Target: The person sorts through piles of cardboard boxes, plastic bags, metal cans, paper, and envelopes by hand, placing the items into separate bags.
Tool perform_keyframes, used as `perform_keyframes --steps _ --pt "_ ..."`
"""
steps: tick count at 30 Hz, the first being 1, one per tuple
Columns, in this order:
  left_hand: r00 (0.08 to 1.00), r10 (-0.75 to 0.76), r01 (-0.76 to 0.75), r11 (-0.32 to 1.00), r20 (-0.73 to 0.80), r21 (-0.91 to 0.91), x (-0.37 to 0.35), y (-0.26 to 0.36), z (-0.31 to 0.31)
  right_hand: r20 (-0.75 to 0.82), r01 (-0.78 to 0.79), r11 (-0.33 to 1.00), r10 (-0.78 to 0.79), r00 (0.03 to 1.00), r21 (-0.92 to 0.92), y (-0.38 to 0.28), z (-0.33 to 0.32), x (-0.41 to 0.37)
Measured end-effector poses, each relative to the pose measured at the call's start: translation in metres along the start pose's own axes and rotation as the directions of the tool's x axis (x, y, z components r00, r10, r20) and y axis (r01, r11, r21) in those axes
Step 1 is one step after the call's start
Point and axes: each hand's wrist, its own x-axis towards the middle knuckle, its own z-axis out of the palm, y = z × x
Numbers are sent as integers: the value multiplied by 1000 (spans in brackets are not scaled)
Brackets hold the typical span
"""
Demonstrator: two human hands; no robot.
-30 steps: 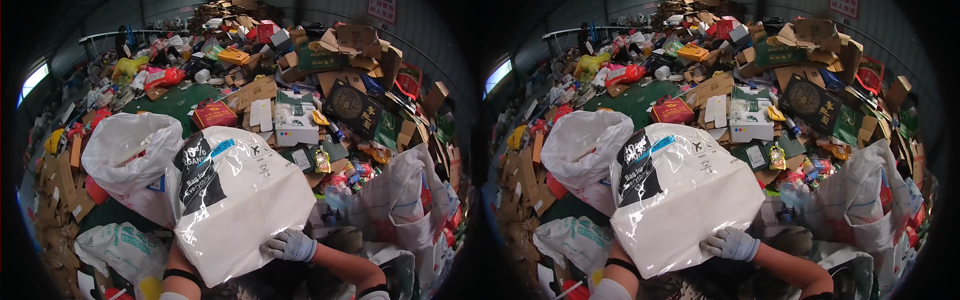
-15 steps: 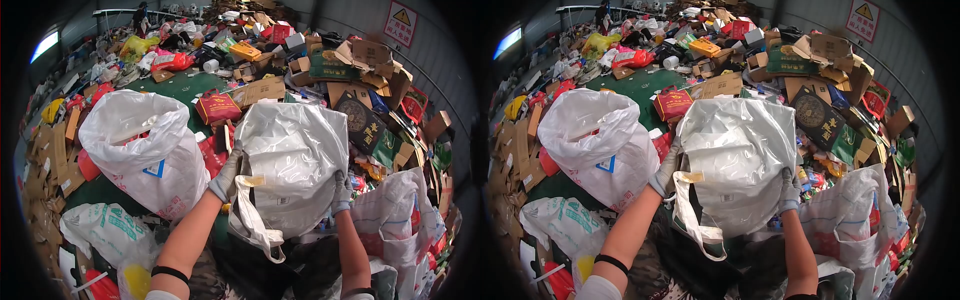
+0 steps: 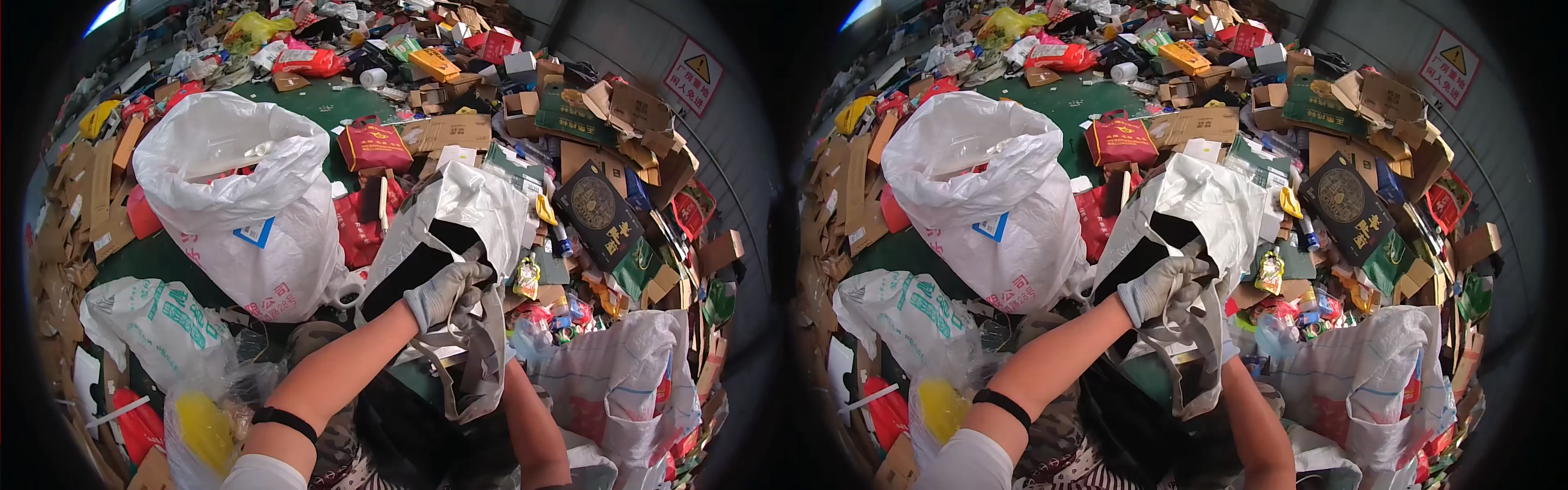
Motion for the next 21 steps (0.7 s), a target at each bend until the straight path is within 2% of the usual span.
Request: perform_keyframes --steps 1,2,3,4,5,6,7,8,9,10,11,12,14,15,16,17,18,19,20,21 --pt "995 -34 23 993 98 112 -1 1 0 84 -88 964 69 994 250 21 -4 1" --pt "994 26 -42 986 104 159 0 1 5 136 -183 841 131 982 509 42 -8 1" --pt "982 8 -46 978 187 202 2 5 3 144 -230 720 181 973 655 57 -12 3" --pt "963 -14 -53 969 269 243 -1 13 8 -26 -145 860 181 983 489 44 -8 8" --pt "939 44 -48 999 341 1 -8 16 18 -195 -117 954 175 965 277 32 -5 13" --pt "934 45 -54 998 356 17 -15 25 22 -163 -107 517 449 878 849 11 -8 28" --pt "933 25 -37 999 359 26 -22 35 20 -272 -169 864 326 905 474 56 -26 31" --pt "932 1 -17 999 362 40 -28 45 14 -303 -187 982 171 938 -23 100 -42 32" --pt "919 -40 16 998 391 64 -31 50 3 -208 -393 894 436 876 216 79 -44 35" --pt "904 -82 47 995 420 91 -33 54 -6 -52 -567 709 642 765 420 45 -45 37" --pt "943 -87 -60 905 322 422 -36 55 -7 273 -607 520 581 767 600 31 -47 35" --pt "955 -127 -21 874 270 486 -43 57 2 356 -643 439 573 738 628 12 -35 32" --pt "965 6 -113 913 264 392 -49 50 4 203 -632 734 598 775 249 56 -8 21" --pt "964 52 -144 925 259 351 -51 49 2 338 -688 707 616 712 161 117 -2 9" --pt "963 51 -140 935 265 327 -54 57 -5 343 -687 724 629 698 70 91 -1 7" --pt "966 105 -153 969 236 197 -57 66 -14 349 -678 734 642 683 -22 63 0 5" --pt "960 221 -247 956 170 156 -61 78 -24 354 -664 739 654 669 -113 35 1 3" --pt "947 287 -292 957 147 8 -68 92 -37 284 -762 611 708 647 215 35 -22 10" --pt "931 358 -358 934 64 -17 -78 102 -40 105 -669 688 671 734 280 43 -63 17" --pt "916 401 -401 916 23 0 -87 113 -56 -118 -662 715 694 710 225 41 -103 26"
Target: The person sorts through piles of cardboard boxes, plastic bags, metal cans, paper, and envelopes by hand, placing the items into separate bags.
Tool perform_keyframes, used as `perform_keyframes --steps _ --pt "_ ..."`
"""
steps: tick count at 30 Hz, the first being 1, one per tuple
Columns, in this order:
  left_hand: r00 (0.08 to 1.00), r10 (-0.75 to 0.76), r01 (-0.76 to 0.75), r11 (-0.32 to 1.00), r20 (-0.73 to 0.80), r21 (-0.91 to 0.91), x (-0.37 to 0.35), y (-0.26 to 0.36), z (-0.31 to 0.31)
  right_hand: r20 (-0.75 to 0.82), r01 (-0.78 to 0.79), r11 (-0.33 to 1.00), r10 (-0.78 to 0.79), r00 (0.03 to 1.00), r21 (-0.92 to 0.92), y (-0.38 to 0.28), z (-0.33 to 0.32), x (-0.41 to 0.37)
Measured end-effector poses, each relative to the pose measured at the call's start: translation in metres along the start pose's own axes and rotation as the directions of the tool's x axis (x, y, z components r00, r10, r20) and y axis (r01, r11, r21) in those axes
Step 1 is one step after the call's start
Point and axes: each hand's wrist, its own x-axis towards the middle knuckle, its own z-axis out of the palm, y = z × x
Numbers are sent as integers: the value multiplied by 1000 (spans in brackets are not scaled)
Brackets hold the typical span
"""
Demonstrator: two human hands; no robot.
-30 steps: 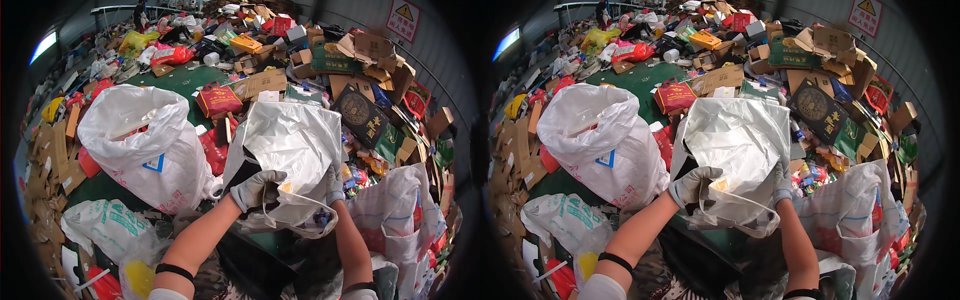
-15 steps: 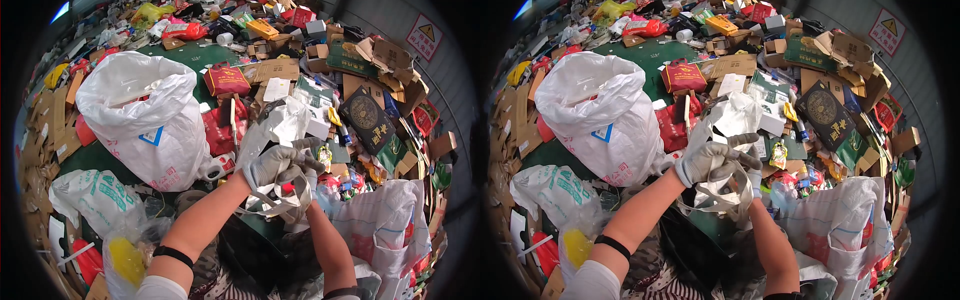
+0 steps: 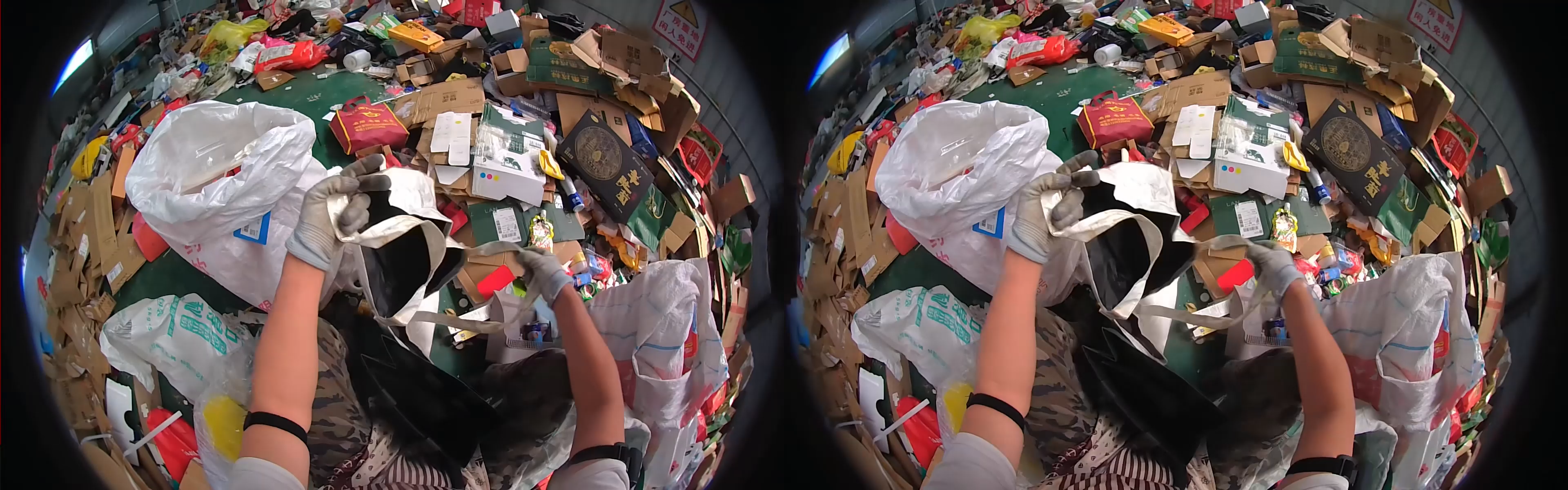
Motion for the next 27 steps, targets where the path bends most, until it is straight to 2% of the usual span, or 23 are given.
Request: perform_keyframes --steps 1,2,3,5,7,8,11,13,15,16,17,19,21,22,23,24,25,26,27 --pt "1000 14 -14 998 5 65 -3 13 -11 -236 142 981 -170 957 -132 -6 -37 4" --pt "997 70 -65 990 -40 124 -10 23 -15 -348 296 913 -385 855 -281 0 -79 16" --pt "994 110 -107 990 -21 96 -16 33 -21 -415 172 845 -413 811 -506 -5 -117 16" --pt "993 113 -111 991 32 -75 -28 42 -31 -503 182 867 -428 751 -464 -14 -159 4" --pt "999 45 -45 999 26 -25 -33 45 -34 -519 183 870 -429 739 -458 -15 -179 0" --pt "1000 11 -11 1000 17 2 -37 44 -35 -522 233 863 -464 716 -448 -10 -187 -4" --pt "998 -47 46 999 34 23 -41 41 -34 -603 186 910 -388 697 -370 -16 -212 -12" --pt "990 -142 139 978 3 157 -44 40 -26 -569 178 909 -379 730 -377 -26 -208 -24" --pt "976 -205 216 904 -70 369 -46 37 -17 -529 131 898 -360 768 -420 -43 -197 -37" --pt "974 -218 222 869 -62 442 -46 36 -16 -505 134 863 -403 763 -487 -43 -196 -35" --pt "969 -238 241 870 -63 429 -46 37 -20 -529 66 864 -364 766 -499 -48 -191 -40" --pt "970 -231 241 881 -74 408 -43 39 -25 -528 80 871 -364 768 -484 -44 -194 -37" --pt "962 -260 272 895 -83 352 -40 40 -30 -540 27 900 -285 792 -435 -38 -188 -47" --pt "972 -218 237 909 -93 342 -38 35 -24 -538 13 910 -257 803 -415 -41 -180 -49" --pt "981 -163 190 923 -107 334 -37 27 -16 -513 24 957 -177 840 -290 -40 -172 -49" --pt "986 -149 168 915 -81 367 -35 19 -6 -411 147 987 -162 897 -69 -32 -168 -42" --pt "990 -132 143 904 -55 402 -31 10 5 -318 191 978 -155 935 86 -41 -130 -52" --pt "989 -128 144 922 -68 361 -27 -2 18 -213 190 953 -140 967 237 -39 -112 -49" --pt "989 -127 145 936 -78 320 -23 -16 31 -205 180 892 -101 974 415 -40 -83 -48"
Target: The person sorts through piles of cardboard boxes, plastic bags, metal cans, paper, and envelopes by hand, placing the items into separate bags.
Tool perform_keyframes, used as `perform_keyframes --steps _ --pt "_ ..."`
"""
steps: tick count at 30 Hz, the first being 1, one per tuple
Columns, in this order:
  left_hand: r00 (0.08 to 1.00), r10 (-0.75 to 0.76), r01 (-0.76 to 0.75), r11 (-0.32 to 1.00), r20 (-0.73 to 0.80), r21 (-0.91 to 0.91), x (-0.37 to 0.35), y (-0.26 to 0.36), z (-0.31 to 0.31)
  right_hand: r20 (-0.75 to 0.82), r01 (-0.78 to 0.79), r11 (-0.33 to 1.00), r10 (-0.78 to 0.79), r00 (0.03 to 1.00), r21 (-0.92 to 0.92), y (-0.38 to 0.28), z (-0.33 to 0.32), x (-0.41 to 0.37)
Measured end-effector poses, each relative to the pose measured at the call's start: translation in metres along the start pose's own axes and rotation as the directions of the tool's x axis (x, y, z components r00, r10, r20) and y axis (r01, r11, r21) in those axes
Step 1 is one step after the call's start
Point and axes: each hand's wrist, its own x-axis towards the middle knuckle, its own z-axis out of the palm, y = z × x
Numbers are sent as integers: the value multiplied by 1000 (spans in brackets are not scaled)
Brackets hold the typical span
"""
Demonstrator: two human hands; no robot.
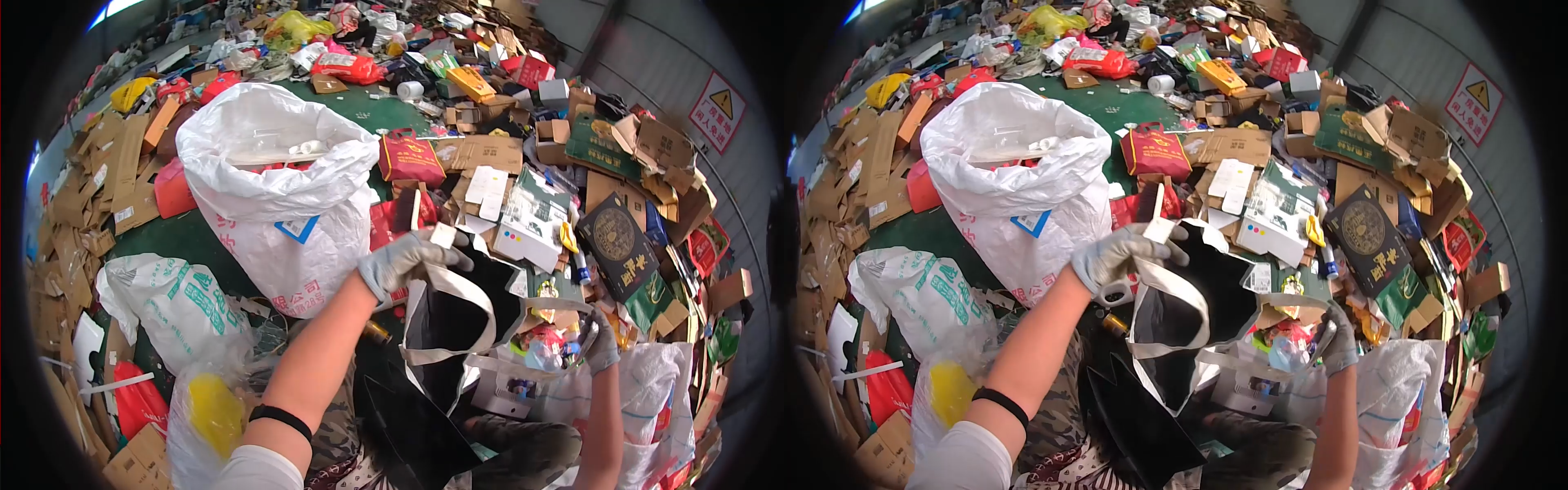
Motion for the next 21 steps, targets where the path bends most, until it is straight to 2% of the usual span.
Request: perform_keyframes --steps 1,2,3,4,5,6,7,8,9,10,11,12,13,14,15,16,17,18,20,21 --pt "1000 -20 20 1000 16 -10 5 -3 11 204 77 997 -73 976 -10 13 30 -21" --pt "999 -41 41 999 33 -14 11 -6 20 409 137 990 -142 901 42 22 80 -51" --pt "1000 -9 9 1000 6 -11 23 -19 24 565 20 995 -73 822 99 40 110 -66" --pt "1000 19 -19 1000 -19 -11 35 -30 27 682 33 995 -86 726 91 59 134 -75" --pt "948 320 -273 821 -7 501 40 -33 37 783 48 995 -98 614 87 78 157 -84" --pt "911 412 -304 692 -12 655 40 -35 45 736 48 999 -36 676 5 90 181 -103" --pt "906 418 -257 666 -65 701 40 -33 52 590 10 995 49 806 -96 100 194 -106" --pt "936 334 -184 735 -112 653 39 -32 56 404 -54 980 129 906 -192 108 200 -102" --pt "955 255 -121 797 -148 592 43 -32 58 369 -42 979 116 922 -201 103 186 -75" --pt "977 168 -93 893 -134 440 57 -43 49 328 -33 976 104 939 -215 80 178 -57" --pt "953 248 -128 851 -174 509 67 -53 33 86 60 986 -47 995 -152 53 172 -41" --pt "890 438 -315 788 -122 529 75 -61 21 -47 125 978 -135 990 -167 21 161 -27" --pt "903 369 -185 797 -221 575 81 -59 14 -10 61 998 -61 998 5 -2 110 17" --pt "872 430 -235 787 -234 570 91 -65 2 -15 137 988 -139 990 -76 -33 94 15" --pt "870 383 -246 883 -311 399 82 -58 8 21 282 930 -285 958 -235 -57 70 22" --pt "922 155 -70 968 -354 243 68 -40 20 79 409 828 -412 908 -383 -82 39 26" --pt "916 46 35 981 -399 193 65 -38 24 32 409 796 -443 896 -447 -103 -1 29" --pt "928 -26 86 985 -372 147 68 -43 21 -15 405 763 -476 879 -505 -120 -40 29" --pt "941 -95 133 986 -324 97 67 -48 28 -387 150 853 -374 843 -500 -132 -105 5" --pt "947 -87 140 978 -310 152 67 -50 33 -443 84 910 -276 853 -405 -133 -169 13"
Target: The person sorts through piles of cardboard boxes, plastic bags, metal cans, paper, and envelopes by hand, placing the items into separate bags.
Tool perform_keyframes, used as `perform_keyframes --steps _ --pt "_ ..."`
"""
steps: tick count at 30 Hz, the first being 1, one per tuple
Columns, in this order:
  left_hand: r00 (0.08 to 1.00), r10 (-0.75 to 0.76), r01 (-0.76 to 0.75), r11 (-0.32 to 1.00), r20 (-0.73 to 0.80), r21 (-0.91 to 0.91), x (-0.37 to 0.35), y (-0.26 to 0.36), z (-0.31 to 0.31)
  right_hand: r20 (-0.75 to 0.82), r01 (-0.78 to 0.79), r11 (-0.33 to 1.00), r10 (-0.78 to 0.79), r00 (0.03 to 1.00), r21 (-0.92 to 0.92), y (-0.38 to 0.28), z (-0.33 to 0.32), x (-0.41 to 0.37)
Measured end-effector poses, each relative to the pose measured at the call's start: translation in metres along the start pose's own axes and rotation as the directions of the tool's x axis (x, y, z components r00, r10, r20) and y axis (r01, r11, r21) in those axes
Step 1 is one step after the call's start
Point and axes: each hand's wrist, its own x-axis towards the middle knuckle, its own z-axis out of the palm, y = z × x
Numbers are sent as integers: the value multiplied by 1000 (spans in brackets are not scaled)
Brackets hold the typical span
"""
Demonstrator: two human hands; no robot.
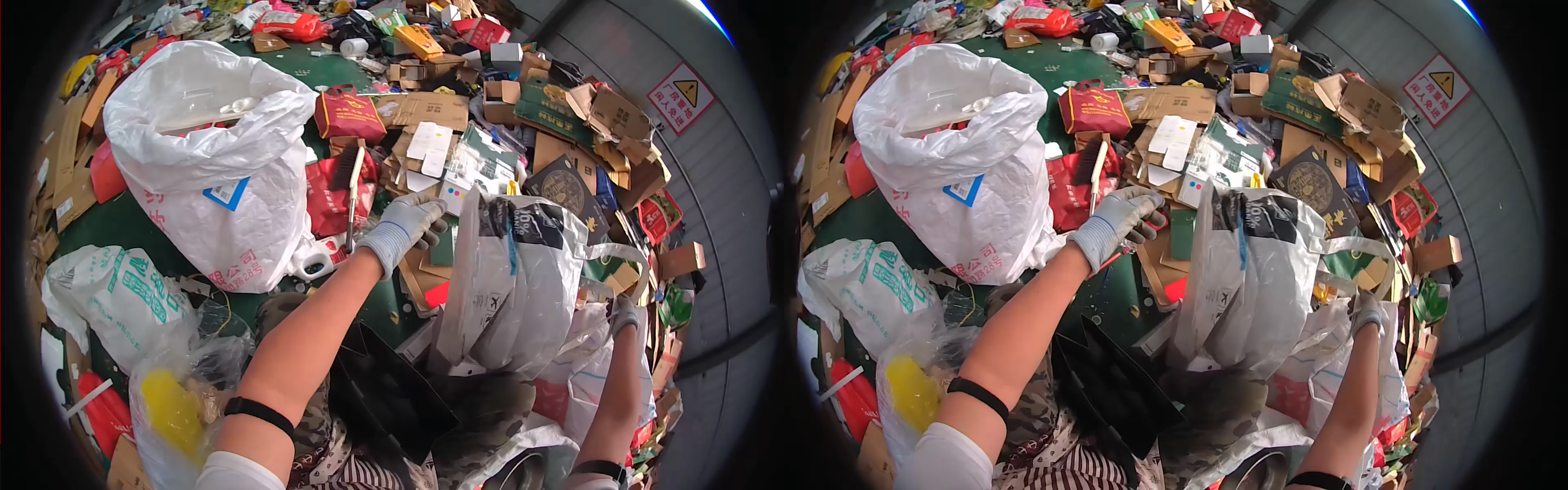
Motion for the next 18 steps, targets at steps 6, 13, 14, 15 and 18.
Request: perform_keyframes --steps 6,13,14,15,18 --pt "999 41 -46 980 25 192 -4 -14 16 -620 -92 995 88 780 26 141 -118 -13" --pt "956 253 -293 790 148 538 9 -51 27 -375 -36 909 -135 917 -416 211 11 -126" --pt "967 212 -254 745 143 617 -3 -38 34 -251 22 955 -100 963 -297 253 12 -119" --pt "958 244 -273 601 153 751 -1 -43 35 -302 3 972 -76 950 -235 282 23 -122" --pt "963 97 -266 487 251 832 -16 -28 46 -224 -415 908 418 880 64 308 35 -117"
